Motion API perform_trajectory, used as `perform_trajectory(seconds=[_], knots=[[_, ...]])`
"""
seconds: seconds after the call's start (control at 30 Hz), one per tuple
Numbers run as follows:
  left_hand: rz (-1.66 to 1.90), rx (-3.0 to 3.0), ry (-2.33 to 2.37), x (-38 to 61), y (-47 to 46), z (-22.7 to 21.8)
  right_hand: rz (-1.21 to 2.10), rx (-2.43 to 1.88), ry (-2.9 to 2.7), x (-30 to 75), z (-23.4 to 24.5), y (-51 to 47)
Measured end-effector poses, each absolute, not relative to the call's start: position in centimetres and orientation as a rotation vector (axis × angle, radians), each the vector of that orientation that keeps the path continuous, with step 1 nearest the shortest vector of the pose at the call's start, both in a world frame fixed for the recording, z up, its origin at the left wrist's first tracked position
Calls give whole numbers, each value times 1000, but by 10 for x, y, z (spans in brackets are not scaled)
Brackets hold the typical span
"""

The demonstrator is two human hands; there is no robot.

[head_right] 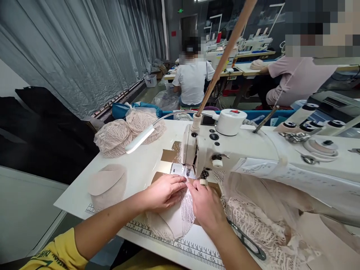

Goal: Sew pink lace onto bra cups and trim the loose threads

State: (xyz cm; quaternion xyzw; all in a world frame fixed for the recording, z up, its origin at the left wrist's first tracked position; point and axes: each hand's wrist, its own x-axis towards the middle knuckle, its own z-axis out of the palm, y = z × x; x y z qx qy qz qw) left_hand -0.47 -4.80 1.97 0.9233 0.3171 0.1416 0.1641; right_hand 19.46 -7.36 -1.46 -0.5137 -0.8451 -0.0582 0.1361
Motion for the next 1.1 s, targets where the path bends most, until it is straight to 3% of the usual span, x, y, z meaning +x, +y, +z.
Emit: perform_trajectory(seconds=[0.33,0.7,0.93,1.1], knots=[[239,2715,916,-9,-29,20,-286,-1580,-2388,189,-16,-72],[126,2784,808,-18,-7,21,-146,-1489,-2347,190,-14,-67],[385,2787,877,-25,-35,30,-32,-1513,-2254,202,-18,-70],[376,2775,1039,-15,-49,19,38,-1501,-2255,201,-12,-72]])
